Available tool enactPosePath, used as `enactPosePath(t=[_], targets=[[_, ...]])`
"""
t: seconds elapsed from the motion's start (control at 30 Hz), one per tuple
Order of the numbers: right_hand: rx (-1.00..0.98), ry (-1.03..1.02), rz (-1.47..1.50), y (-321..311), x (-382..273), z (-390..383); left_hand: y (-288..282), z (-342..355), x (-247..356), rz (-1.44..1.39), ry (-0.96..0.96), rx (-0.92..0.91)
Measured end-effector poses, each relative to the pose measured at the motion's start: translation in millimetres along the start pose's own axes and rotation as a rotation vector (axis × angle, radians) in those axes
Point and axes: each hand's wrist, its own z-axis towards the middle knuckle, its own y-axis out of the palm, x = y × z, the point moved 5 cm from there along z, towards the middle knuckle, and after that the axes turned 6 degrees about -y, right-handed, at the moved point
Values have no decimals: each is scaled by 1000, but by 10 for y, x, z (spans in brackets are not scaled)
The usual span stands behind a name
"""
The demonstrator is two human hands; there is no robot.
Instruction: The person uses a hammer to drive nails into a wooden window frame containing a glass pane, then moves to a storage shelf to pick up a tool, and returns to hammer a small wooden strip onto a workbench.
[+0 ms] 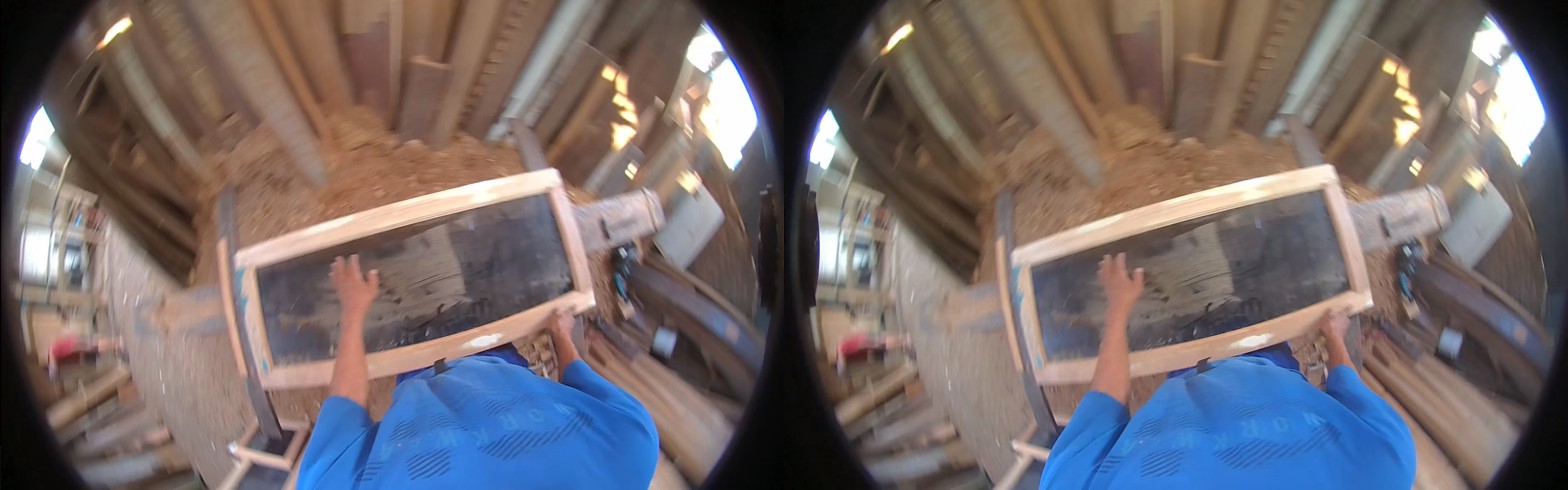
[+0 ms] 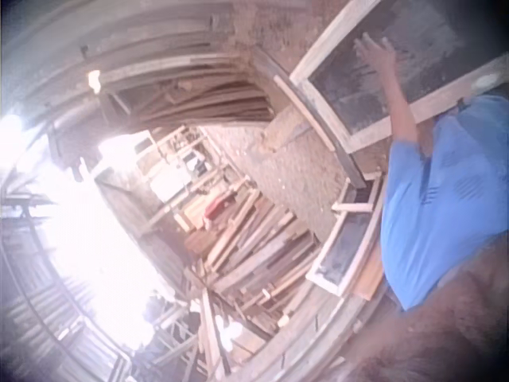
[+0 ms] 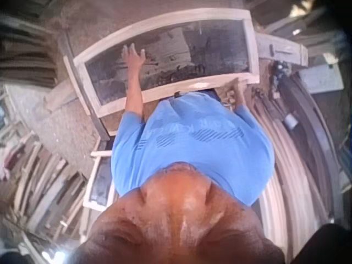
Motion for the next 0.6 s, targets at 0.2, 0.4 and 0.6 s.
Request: enactPosePath(t=[0.2,0.4,0.6], targets=[[363,489,1060,43,-667,-1185,-18,1090,-12,119,47,-249],[-344,584,2086,248,-1782,-1699,310,1705,-214,330,30,-513],[-98,598,1961,626,-1893,-1605,164,2089,-29,455,146,-753]])
